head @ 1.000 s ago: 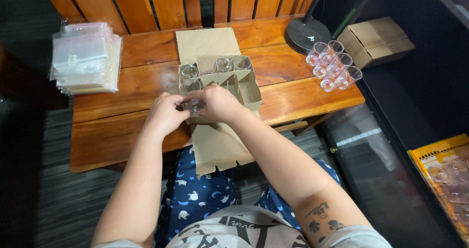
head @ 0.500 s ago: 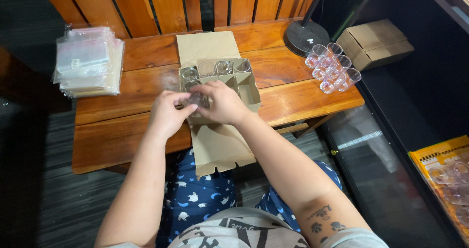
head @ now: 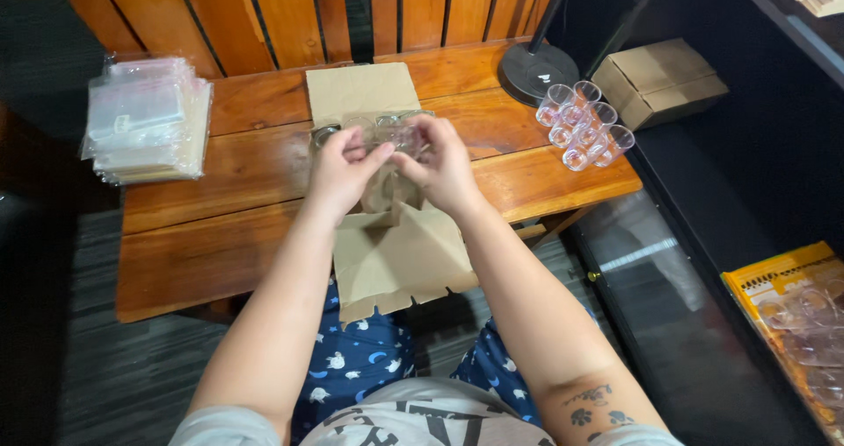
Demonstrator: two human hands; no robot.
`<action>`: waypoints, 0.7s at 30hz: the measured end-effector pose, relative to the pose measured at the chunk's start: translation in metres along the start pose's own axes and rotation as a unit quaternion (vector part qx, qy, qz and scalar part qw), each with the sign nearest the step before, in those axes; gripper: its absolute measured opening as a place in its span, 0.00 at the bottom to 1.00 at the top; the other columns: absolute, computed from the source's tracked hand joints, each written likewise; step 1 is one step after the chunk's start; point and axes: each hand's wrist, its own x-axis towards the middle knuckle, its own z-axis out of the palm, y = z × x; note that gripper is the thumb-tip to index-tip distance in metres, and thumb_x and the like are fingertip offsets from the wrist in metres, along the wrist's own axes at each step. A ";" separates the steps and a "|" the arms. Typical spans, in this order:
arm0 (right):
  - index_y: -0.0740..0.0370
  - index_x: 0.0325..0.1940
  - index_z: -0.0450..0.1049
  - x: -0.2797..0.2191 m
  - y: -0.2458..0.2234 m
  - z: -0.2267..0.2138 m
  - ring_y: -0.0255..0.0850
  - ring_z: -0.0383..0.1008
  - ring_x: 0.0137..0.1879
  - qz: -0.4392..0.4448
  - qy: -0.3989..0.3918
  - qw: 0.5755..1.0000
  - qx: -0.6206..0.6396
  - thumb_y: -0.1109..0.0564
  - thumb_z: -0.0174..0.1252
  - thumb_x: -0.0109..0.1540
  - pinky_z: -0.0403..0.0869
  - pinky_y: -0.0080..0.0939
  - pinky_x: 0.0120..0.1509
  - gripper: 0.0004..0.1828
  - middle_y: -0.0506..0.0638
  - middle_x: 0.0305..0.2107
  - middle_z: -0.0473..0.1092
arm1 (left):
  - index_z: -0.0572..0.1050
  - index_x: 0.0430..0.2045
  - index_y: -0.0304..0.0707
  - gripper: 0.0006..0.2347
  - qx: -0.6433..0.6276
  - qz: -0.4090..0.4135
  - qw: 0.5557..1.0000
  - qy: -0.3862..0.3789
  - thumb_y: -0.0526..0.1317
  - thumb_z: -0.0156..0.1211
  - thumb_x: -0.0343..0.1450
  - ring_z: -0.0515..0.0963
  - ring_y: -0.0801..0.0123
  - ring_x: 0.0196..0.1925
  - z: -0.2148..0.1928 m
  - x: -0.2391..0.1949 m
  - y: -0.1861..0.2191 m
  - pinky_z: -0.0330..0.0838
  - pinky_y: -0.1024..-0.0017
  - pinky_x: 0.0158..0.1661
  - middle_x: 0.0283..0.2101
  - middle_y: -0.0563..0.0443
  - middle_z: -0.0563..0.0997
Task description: The person opens a cardboard box containing small clear glasses and removes them one by one, placing them on a wooden bench. After removing all glasses, the person folds the empty box.
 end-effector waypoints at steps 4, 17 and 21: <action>0.60 0.60 0.70 -0.005 0.012 -0.013 0.40 0.70 0.56 0.061 0.060 0.983 0.162 0.63 0.74 0.56 0.80 0.39 0.55 0.31 0.50 0.49 0.65 | 0.71 0.62 0.33 0.37 -0.022 -0.056 0.997 -0.052 0.61 0.76 0.65 0.81 0.56 0.58 0.032 0.002 0.022 0.78 0.62 0.55 0.56 0.40 0.80; 0.58 0.57 0.66 -0.025 0.045 -0.074 0.33 0.72 0.54 0.132 0.193 0.958 0.168 0.68 0.70 0.56 0.79 0.35 0.55 0.29 0.48 0.48 0.72 | 0.71 0.58 0.32 0.31 -0.194 0.015 0.968 -0.159 0.36 0.80 0.61 0.83 0.75 0.41 0.153 0.038 0.014 0.82 0.76 0.43 0.40 0.46 0.84; 0.60 0.58 0.67 -0.027 0.075 -0.087 0.35 0.72 0.54 0.142 0.241 0.950 0.139 0.69 0.69 0.54 0.80 0.40 0.57 0.30 0.53 0.51 0.74 | 0.69 0.62 0.34 0.33 -0.178 0.022 0.968 -0.173 0.29 0.77 0.60 0.82 0.71 0.44 0.194 0.064 -0.010 0.82 0.72 0.48 0.45 0.41 0.82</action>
